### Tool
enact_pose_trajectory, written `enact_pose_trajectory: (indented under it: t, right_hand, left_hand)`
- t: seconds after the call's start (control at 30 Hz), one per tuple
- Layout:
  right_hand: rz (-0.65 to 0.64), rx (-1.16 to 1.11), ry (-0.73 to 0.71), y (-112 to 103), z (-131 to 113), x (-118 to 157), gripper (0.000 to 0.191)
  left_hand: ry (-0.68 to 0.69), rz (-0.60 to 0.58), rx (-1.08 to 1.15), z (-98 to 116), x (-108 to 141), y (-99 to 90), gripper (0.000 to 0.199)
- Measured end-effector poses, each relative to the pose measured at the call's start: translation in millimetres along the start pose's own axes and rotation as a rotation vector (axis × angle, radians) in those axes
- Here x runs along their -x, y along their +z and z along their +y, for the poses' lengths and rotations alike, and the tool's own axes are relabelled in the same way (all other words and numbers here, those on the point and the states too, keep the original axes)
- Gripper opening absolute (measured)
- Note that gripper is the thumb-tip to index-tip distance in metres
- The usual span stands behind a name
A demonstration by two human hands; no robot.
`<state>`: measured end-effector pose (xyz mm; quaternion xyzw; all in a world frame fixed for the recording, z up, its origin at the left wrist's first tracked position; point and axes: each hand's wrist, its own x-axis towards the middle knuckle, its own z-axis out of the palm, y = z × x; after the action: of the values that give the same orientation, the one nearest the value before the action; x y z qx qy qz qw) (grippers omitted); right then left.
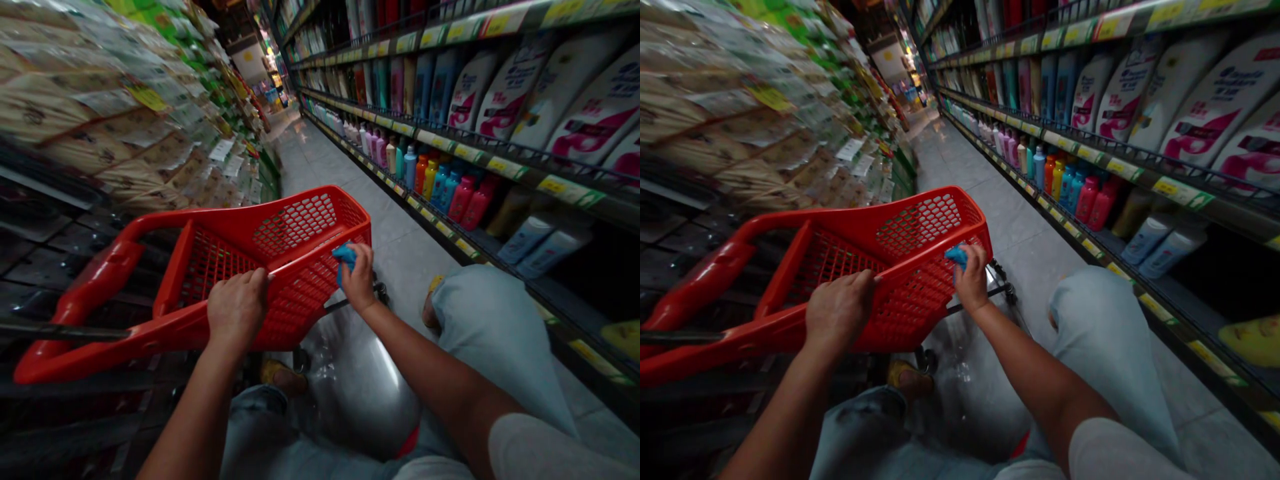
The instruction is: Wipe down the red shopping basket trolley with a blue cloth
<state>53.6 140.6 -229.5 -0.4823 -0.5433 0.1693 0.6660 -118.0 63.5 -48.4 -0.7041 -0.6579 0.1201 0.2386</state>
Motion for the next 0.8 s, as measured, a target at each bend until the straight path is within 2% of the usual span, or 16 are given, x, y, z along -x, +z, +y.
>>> enact_pose_trajectory:
  t: [0.07,0.1,0.13,0.17,0.27,0.33,0.4,0.47,0.53,0.6,0.73,0.8]
  right_hand:
    - [0.170,0.034,0.106,-4.3,4.6,-14.4,0.041]
    - [0.195,0.042,0.120,-2.4,1.2,-13.5,0.040]
    - [0.169,0.041,0.099,2.4,-5.7,-6.2,0.040]
    - [0.101,0.033,0.045,9.3,-14.7,6.6,0.040]
    - [-0.259,-0.044,-0.249,30.8,-35.7,53.0,0.044]
    - [-0.324,-0.078,-0.295,33.0,-29.8,62.6,0.046]
    - [-0.199,-0.072,-0.127,23.1,-5.9,44.8,0.041]
    - [0.032,0.003,0.209,9.5,24.7,13.7,0.033]
    - [0.148,0.050,0.349,1.8,45.9,-7.4,0.033]
    - [0.169,0.059,0.376,4.8,49.8,-4.3,0.033]
    - [-0.001,-0.053,0.232,24.0,35.5,38.3,0.030]
    - [0.022,-0.077,0.298,25.5,37.5,41.8,0.027]
  left_hand:
    - [0.005,0.038,0.003,2.6,1.9,3.4,0.036]
    - [0.003,0.063,0.004,4.3,2.1,5.2,0.038]
    - [0.002,0.087,0.004,6.2,1.6,6.7,0.039]
    - [0.001,0.107,0.004,8.4,0.7,7.9,0.040]
    - [0.008,0.140,0.002,15.6,-2.4,8.9,0.040]
    - [0.014,0.149,-0.005,20.0,-2.9,8.0,0.039]
    - [0.010,0.155,-0.015,23.5,-2.1,7.0,0.040]
    - [0.000,0.161,-0.022,26.4,-1.4,6.3,0.042]
    - [-0.004,0.171,-0.023,29.3,-2.2,5.8,0.042]
    - [-0.005,0.182,-0.019,32.3,-5.0,5.3,0.041]
    - [-0.015,0.199,-0.031,37.0,-12.1,4.7,0.038]
    - [-0.019,0.204,-0.046,38.1,-14.2,4.9,0.037]
